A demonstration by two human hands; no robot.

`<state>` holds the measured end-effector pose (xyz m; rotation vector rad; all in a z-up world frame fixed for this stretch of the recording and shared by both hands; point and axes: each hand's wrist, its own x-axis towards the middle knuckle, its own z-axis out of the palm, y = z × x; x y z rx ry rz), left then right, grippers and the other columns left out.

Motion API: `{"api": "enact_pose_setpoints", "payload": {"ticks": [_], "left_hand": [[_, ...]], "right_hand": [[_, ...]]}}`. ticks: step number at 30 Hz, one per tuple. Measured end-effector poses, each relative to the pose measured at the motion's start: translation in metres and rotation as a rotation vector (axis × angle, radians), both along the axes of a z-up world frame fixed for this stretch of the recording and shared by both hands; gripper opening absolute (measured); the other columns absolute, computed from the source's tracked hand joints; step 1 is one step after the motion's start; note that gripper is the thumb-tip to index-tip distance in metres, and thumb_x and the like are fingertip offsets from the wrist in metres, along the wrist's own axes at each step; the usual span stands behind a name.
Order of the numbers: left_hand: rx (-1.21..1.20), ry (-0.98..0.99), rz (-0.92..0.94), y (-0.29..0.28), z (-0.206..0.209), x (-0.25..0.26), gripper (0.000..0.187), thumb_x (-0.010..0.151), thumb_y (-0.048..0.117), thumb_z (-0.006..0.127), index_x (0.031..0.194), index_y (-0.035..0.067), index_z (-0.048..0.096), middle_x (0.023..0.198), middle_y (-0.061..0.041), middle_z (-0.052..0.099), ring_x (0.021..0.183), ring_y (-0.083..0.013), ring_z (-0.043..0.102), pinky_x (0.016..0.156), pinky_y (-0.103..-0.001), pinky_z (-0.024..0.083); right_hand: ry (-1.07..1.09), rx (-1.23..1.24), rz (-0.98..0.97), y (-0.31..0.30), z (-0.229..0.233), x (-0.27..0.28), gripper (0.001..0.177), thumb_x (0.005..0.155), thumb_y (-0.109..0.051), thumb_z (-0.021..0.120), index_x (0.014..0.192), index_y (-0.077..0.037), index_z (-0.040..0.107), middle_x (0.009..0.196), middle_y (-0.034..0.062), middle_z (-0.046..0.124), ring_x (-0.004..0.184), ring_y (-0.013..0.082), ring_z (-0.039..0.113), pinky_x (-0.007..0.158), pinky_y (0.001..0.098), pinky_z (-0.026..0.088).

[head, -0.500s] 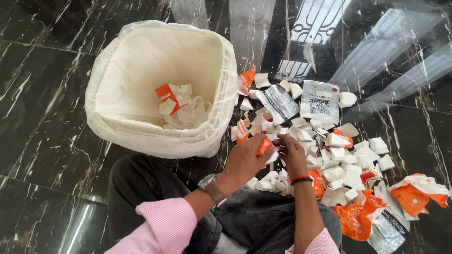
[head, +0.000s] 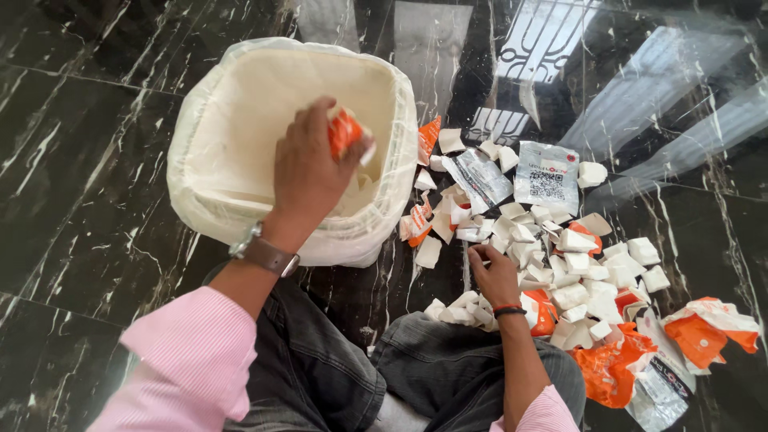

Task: The person sits on a dark marble floor and picks up small white and orange paper scraps, placing them into a white trash bag. The person continues to gather and deposit the scraps into the bag throughout the clip.

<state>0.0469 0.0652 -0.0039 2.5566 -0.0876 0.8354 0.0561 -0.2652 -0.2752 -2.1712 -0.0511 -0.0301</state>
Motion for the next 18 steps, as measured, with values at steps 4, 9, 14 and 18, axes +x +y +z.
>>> {"api": "enact_pose_setpoints", "payload": {"ticks": [4,9,14,18], "left_hand": [[0.174,-0.017,0.013,0.005,-0.027,0.006,0.080,0.089,0.059,0.073,0.138,-0.001,0.053,0.136,-0.025,0.051,0.124,-0.0449,0.050,0.101,-0.058,0.034],[0.100,0.063,-0.092,0.006,-0.030,0.006,0.054,0.093,0.045,0.074,0.124,0.003,0.064,0.124,-0.019,0.063,0.118,-0.0376,0.057,0.104,-0.052,0.038],[0.036,0.100,-0.154,0.006,-0.021,0.001,0.045,0.095,0.042,0.072,0.116,0.002,0.067,0.108,-0.017,0.070,0.104,-0.0356,0.063,0.097,-0.049,0.041],[0.027,0.111,-0.168,0.006,-0.020,-0.002,0.044,0.096,0.040,0.071,0.117,0.001,0.067,0.103,-0.017,0.071,0.097,-0.0354,0.065,0.095,-0.048,0.042]], "right_hand": [[0.006,-0.044,-0.033,-0.005,0.013,-0.020,0.027,0.094,-0.030,0.070,0.105,-0.006,0.076,0.086,0.0098,0.077,0.066,0.0195,0.070,0.064,0.0328,0.055],[-0.008,-0.137,-0.020,-0.006,0.026,-0.043,0.028,0.092,-0.032,0.072,0.109,-0.008,0.075,0.095,0.0089,0.076,0.074,0.0208,0.071,0.068,0.0331,0.055],[0.060,-0.363,0.109,-0.015,0.022,-0.084,0.049,0.077,-0.033,0.082,0.120,-0.014,0.069,0.118,0.0107,0.066,0.084,0.0260,0.068,0.078,0.0386,0.055],[-0.182,-0.660,0.113,-0.019,0.001,-0.091,0.043,0.076,-0.028,0.081,0.117,-0.017,0.071,0.112,0.0080,0.070,0.100,0.0293,0.068,0.088,0.0424,0.053]]}}
